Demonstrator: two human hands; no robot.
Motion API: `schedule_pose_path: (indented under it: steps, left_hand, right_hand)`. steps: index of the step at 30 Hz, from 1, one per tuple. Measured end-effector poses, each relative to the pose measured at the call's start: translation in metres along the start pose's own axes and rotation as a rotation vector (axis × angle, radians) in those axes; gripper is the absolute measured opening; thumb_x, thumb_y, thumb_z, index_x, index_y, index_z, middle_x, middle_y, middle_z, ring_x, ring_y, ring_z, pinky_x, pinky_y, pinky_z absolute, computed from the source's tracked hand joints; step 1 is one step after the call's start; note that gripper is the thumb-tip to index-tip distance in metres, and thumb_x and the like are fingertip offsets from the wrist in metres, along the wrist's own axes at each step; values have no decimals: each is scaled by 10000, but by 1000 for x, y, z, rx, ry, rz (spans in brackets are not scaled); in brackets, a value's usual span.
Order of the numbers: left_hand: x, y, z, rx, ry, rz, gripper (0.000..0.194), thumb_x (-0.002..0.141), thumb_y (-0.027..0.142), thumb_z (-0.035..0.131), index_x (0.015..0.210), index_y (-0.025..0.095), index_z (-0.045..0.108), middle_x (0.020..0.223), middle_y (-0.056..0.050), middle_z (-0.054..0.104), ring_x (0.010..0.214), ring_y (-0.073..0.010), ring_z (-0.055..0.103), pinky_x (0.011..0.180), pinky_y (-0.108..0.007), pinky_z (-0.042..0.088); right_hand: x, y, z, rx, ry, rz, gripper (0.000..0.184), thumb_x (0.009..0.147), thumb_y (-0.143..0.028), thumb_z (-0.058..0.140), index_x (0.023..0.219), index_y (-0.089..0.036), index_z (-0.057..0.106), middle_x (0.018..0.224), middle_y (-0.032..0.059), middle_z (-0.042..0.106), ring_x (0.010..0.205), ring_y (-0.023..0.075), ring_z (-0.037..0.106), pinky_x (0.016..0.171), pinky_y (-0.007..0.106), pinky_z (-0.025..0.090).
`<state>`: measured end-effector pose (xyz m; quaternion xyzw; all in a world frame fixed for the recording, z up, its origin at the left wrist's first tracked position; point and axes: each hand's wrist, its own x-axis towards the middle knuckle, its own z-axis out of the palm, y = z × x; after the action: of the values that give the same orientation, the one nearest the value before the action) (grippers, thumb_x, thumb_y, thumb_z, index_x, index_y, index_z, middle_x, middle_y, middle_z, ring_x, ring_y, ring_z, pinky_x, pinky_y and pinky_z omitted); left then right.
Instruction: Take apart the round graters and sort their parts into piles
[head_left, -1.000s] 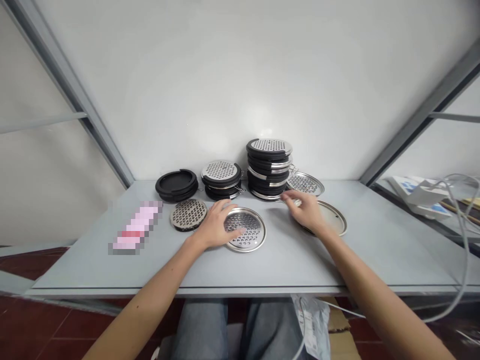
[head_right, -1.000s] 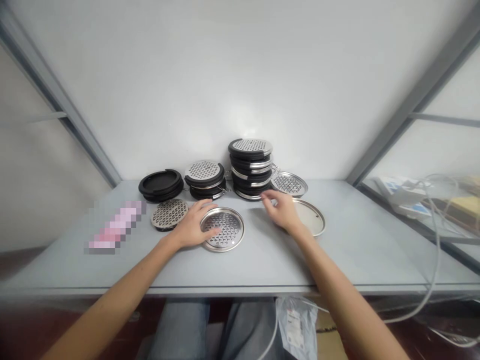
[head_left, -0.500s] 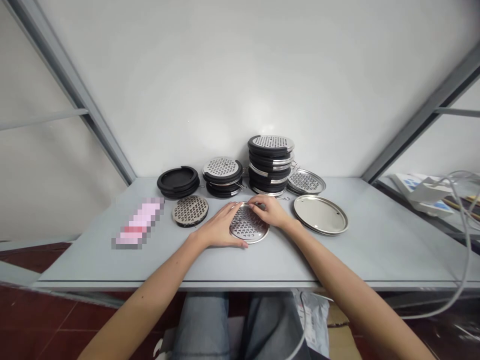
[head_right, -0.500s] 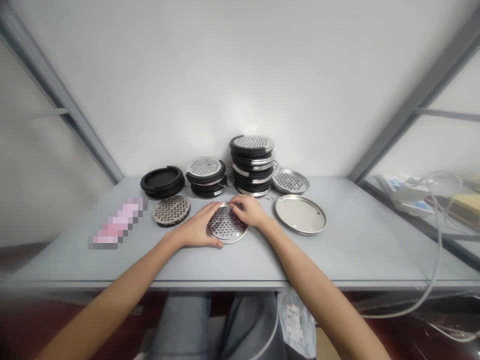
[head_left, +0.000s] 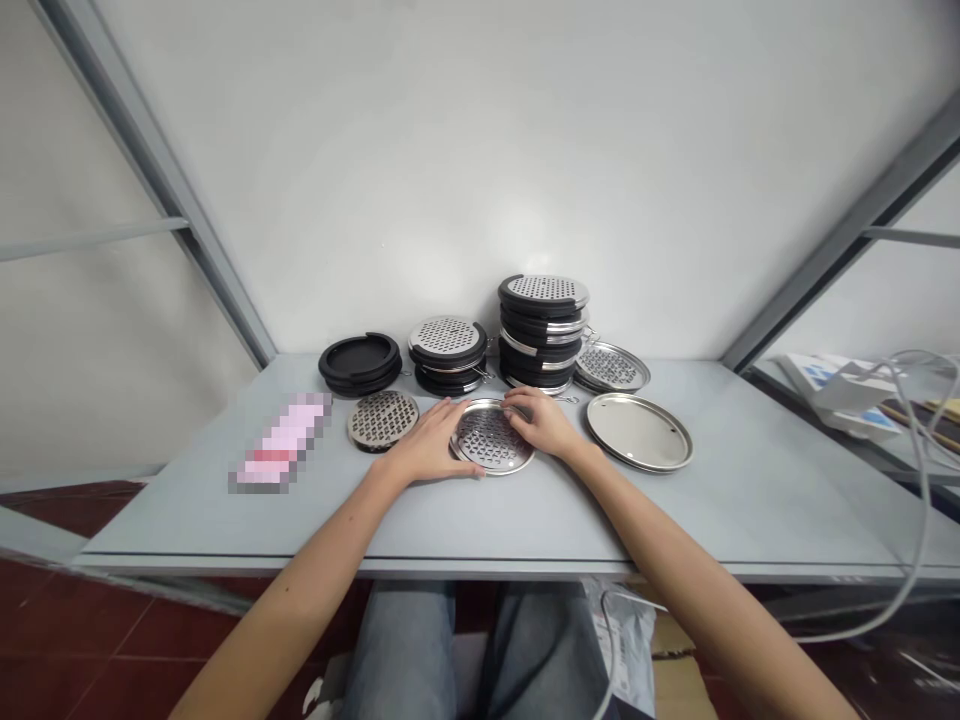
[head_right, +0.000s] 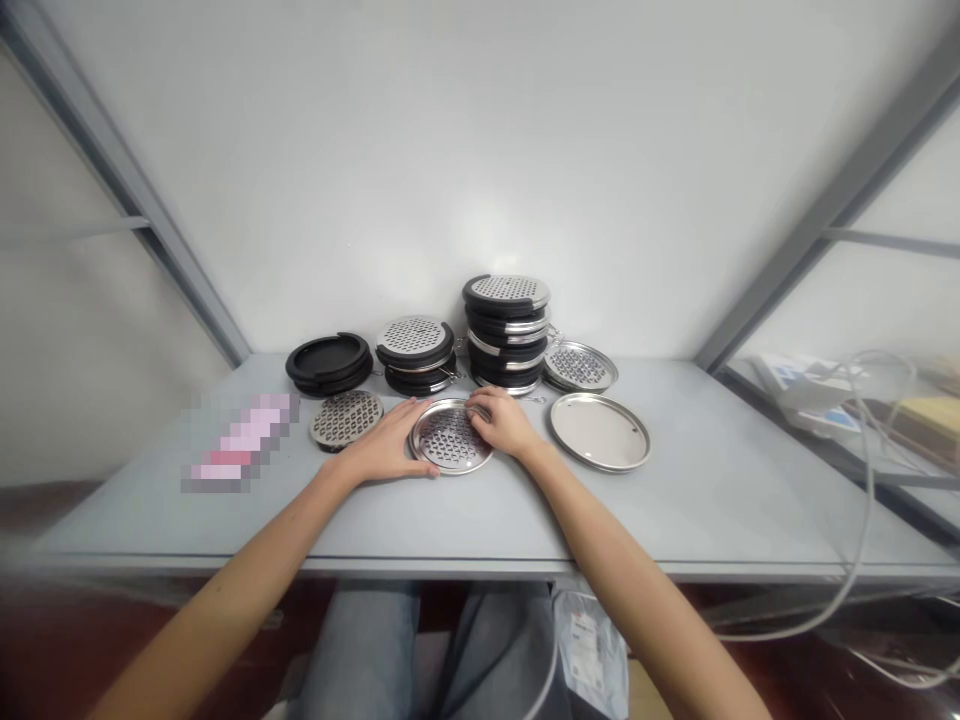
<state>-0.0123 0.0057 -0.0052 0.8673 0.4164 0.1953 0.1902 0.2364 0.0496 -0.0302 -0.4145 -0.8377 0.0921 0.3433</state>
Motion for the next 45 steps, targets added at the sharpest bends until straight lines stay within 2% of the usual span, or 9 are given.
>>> schedule_pose_path:
  steps: [4, 10, 17, 27, 35, 45]
  left_hand:
    - [0, 4, 0, -10, 3, 6, 1022, 647, 652, 690, 1471, 240, 247, 1485, -125, 339, 1378, -363, 268, 1107, -510, 280]
    - [-2, 5, 1, -20, 74, 8, 731, 821, 542, 576, 1434, 231, 328, 1418, -117, 431, 1311, -302, 389, 1093, -452, 321]
    - [0, 8, 1, 17, 84, 31, 627, 839, 442, 586, 1395, 226, 394, 1350, -105, 493, 1261, -277, 441, 1075, -427, 350]
    - [0, 6, 3, 13, 99, 49, 599, 827, 388, 600, 1375, 226, 420, 1341, -95, 501, 1245, -263, 458, 1075, -409, 357]
    - [1, 3, 4, 31, 104, 65, 597, 823, 396, 608, 1362, 209, 433, 1345, -96, 510, 1258, -260, 451, 1079, -410, 355]
    - [1, 1, 4, 36, 63, 70, 571, 836, 407, 587, 1352, 201, 458, 1387, -100, 490, 1280, -267, 442, 1096, -423, 336]
  right_hand:
    - [0, 3, 1, -12, 4, 38, 195, 825, -211, 540, 933, -166, 695, 1037, 106, 658, 971, 230, 606, 907, 378, 456]
    - [1, 2, -2, -16, -19, 104, 167, 798, -192, 556, 822, -152, 716, 976, 104, 677, 869, 209, 626, 798, 329, 488]
    - [2, -1, -5, -8, -23, 177, 144, 770, -174, 579, 728, -157, 716, 957, 95, 690, 849, 204, 635, 785, 313, 481]
    - [3, -2, -6, 19, 18, 293, 196, 826, -185, 509, 762, -167, 694, 853, 62, 721, 793, 192, 635, 719, 281, 452]
    - [2, 2, -7, 48, -3, 248, 142, 789, -173, 550, 780, -169, 692, 832, 42, 711, 746, 166, 623, 708, 268, 458]
    - [0, 15, -10, 169, -75, 215, 160, 775, -298, 636, 833, -167, 708, 786, 35, 699, 703, 157, 618, 677, 272, 485]
